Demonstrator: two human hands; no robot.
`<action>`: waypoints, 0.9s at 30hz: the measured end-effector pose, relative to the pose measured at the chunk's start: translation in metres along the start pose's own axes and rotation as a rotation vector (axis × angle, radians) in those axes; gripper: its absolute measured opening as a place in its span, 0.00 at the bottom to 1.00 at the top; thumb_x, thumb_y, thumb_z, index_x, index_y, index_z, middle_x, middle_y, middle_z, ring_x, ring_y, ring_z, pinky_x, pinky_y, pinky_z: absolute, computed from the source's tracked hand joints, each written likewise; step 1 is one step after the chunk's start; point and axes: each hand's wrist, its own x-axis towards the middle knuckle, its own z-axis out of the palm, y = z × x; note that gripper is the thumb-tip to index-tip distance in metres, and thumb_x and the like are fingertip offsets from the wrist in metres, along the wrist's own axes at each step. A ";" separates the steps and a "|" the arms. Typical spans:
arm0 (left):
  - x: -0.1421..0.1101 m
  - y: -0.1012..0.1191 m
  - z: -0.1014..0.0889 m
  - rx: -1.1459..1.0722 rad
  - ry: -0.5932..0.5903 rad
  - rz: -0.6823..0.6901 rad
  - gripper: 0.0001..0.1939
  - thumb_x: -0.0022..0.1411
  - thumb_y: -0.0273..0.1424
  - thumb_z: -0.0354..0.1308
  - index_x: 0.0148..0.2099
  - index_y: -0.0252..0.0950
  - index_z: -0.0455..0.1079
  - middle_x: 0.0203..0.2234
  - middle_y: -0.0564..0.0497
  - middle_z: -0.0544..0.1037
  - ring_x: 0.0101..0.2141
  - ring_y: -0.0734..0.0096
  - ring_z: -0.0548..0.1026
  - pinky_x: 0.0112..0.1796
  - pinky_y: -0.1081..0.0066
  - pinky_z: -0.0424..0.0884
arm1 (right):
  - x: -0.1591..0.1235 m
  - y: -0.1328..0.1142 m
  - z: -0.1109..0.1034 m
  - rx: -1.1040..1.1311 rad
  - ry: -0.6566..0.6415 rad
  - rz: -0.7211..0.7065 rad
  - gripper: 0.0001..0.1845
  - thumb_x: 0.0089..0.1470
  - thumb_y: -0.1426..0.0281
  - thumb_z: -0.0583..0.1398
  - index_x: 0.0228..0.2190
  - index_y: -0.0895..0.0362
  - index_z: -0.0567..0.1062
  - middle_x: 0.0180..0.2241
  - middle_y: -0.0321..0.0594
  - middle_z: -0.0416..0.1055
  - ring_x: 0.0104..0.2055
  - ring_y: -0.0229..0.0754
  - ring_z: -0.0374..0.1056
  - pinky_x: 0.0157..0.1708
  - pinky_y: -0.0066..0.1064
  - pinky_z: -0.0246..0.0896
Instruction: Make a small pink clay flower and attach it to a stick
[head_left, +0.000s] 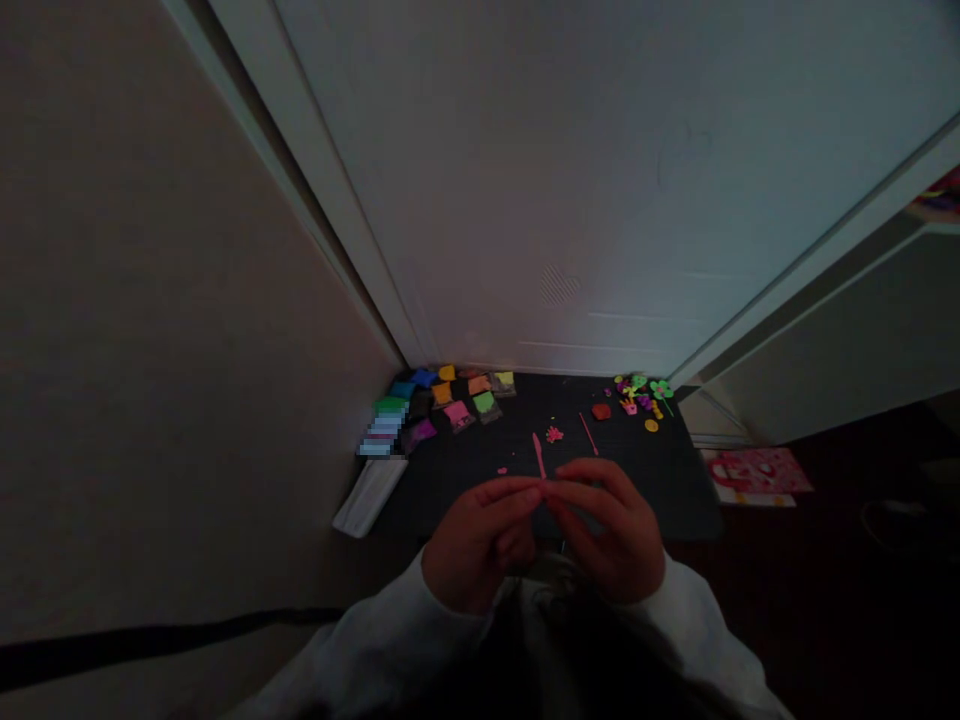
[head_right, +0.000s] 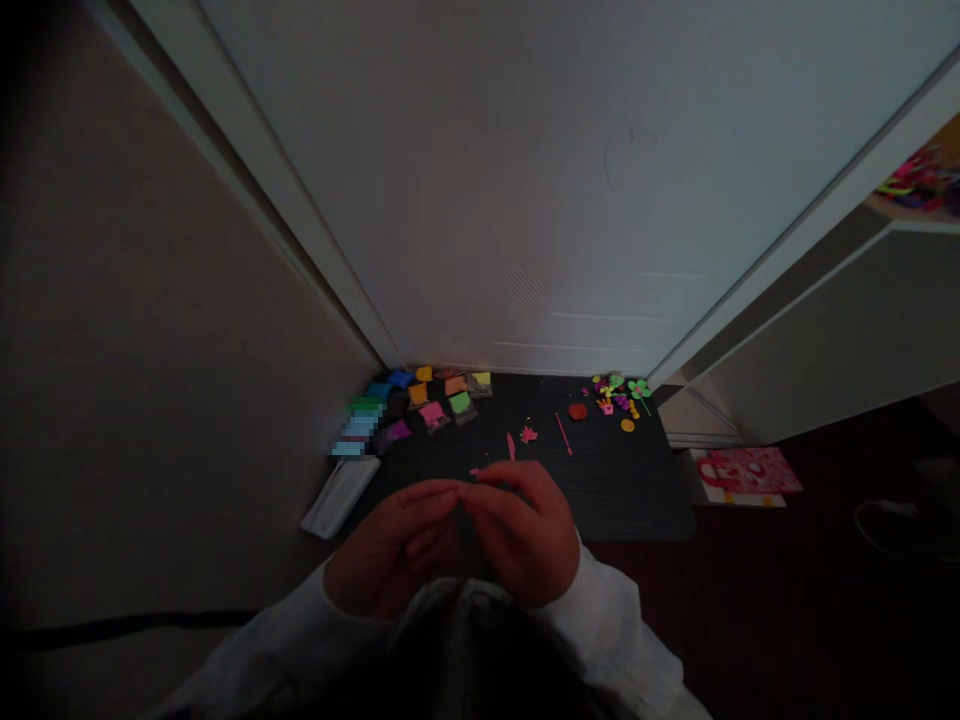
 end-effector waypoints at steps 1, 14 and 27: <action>0.001 0.001 0.000 0.000 -0.005 -0.007 0.06 0.50 0.28 0.53 0.33 0.31 0.66 0.06 0.62 0.53 0.10 0.86 0.50 0.16 0.78 0.46 | 0.001 0.001 0.000 -0.023 0.005 0.000 0.21 0.43 0.79 0.56 0.40 0.48 0.67 0.36 0.39 0.62 0.38 0.39 0.60 0.36 0.33 0.59; -0.003 0.008 -0.023 0.214 0.068 0.113 0.12 0.50 0.32 0.53 0.38 0.34 0.67 0.10 0.59 0.58 0.13 0.83 0.53 0.17 0.78 0.47 | 0.015 -0.009 0.016 0.208 -0.024 0.133 0.13 0.43 0.79 0.57 0.32 0.52 0.69 0.34 0.39 0.62 0.38 0.39 0.60 0.37 0.33 0.57; -0.029 0.011 -0.022 0.621 0.086 0.330 0.12 0.53 0.32 0.51 0.41 0.39 0.68 0.15 0.57 0.63 0.18 0.82 0.59 0.20 0.80 0.55 | 0.009 -0.024 0.032 0.558 0.062 0.365 0.06 0.44 0.76 0.56 0.27 0.54 0.67 0.33 0.38 0.60 0.37 0.38 0.59 0.36 0.31 0.55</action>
